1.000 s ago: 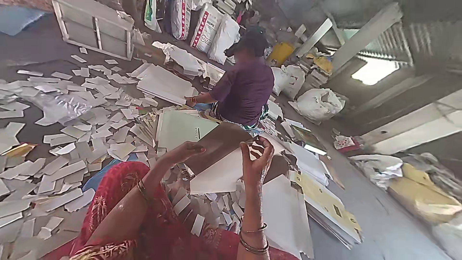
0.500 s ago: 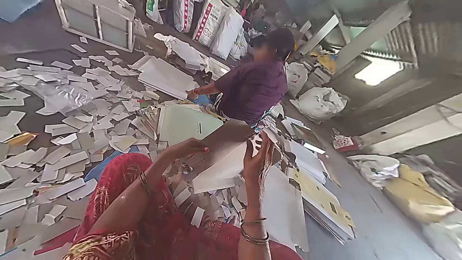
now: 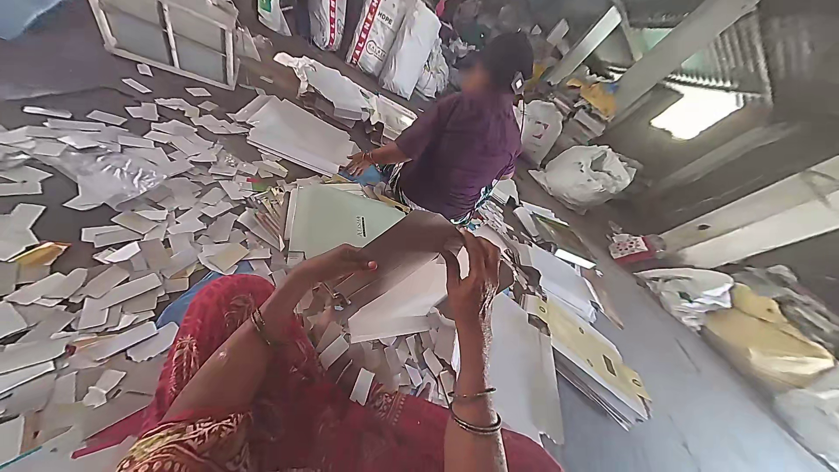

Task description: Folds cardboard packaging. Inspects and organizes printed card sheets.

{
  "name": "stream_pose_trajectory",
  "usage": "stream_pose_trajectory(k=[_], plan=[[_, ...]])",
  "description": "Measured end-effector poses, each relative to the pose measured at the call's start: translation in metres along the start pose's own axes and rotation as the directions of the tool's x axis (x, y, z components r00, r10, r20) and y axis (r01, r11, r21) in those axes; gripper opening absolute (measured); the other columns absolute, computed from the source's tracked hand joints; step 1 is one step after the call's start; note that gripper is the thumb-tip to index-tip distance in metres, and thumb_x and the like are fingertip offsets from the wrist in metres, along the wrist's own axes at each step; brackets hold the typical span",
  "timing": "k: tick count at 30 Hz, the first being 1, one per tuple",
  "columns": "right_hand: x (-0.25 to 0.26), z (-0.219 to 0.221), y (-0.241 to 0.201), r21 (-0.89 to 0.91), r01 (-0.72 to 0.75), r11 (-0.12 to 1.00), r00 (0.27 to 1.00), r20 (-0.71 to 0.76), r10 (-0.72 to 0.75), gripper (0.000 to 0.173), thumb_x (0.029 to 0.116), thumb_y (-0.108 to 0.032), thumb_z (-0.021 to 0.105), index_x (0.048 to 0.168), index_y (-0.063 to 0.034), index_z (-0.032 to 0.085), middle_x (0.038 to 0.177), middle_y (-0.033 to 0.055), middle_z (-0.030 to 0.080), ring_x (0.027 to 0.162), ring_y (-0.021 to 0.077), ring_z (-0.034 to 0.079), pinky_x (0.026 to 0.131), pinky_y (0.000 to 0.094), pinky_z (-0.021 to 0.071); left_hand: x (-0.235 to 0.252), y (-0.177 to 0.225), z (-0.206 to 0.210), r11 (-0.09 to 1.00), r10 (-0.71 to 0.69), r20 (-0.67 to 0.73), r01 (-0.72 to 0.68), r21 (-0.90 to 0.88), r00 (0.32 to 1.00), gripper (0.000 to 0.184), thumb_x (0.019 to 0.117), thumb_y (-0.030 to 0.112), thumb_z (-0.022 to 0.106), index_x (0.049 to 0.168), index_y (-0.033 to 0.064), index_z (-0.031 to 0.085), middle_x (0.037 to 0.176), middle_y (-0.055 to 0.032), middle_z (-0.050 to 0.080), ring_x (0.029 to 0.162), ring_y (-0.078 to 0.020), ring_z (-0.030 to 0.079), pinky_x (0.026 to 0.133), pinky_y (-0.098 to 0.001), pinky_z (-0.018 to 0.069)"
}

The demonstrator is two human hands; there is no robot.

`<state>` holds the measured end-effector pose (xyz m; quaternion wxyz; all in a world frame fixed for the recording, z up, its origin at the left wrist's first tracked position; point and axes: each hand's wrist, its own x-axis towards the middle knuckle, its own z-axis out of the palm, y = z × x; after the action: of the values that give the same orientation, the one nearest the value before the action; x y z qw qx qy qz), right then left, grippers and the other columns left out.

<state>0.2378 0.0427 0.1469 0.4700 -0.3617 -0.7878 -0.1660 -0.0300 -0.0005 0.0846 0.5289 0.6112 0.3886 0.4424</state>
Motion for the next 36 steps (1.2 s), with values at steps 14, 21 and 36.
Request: stream_pose_trajectory(k=[14,21,36], plan=[[0.0,-0.008,0.0,0.001,0.018,1.0,0.999,-0.032,-0.018,0.024,0.0971,-0.01,0.064,0.116,0.0013,0.073,0.104,0.0221,0.068,0.1,0.0319,0.067,0.091,0.0387,0.0541,-0.001,-0.002,-0.002,0.999,-0.018,-0.028,0.019,0.04,0.999,0.012,0.1017,0.014,0.061,0.104,0.0053,0.069,0.089,0.0079,0.069,0.082,0.0045,0.062,0.08,-0.0195,0.0521],[-0.002,-0.005,-0.006,0.018,-0.024,1.0,0.999,-0.021,0.025,0.055,0.0886,-0.04,0.076,0.122,0.0021,0.067,0.117,0.0269,0.061,0.112,0.0404,0.059,0.099,0.0482,0.048,0.001,-0.004,-0.002,0.999,0.017,-0.011,-0.017,-0.028,1.0,0.011,0.1015,0.015,0.061,0.102,0.0074,0.069,0.088,0.0102,0.069,0.082,0.005,0.063,0.081,-0.0188,0.0535],[-0.005,-0.004,-0.011,0.056,-0.042,0.998,0.999,-0.017,0.043,0.049,0.0918,-0.026,0.074,0.13,0.004,0.064,0.124,0.0282,0.059,0.114,0.0379,0.059,0.1,0.0447,0.0491,-0.001,-0.004,0.0,0.997,0.049,0.003,-0.049,-0.06,0.999,0.01,0.1008,0.016,0.062,0.1,0.0099,0.07,0.086,0.011,0.07,0.082,0.0041,0.065,0.081,-0.0197,0.0549]])
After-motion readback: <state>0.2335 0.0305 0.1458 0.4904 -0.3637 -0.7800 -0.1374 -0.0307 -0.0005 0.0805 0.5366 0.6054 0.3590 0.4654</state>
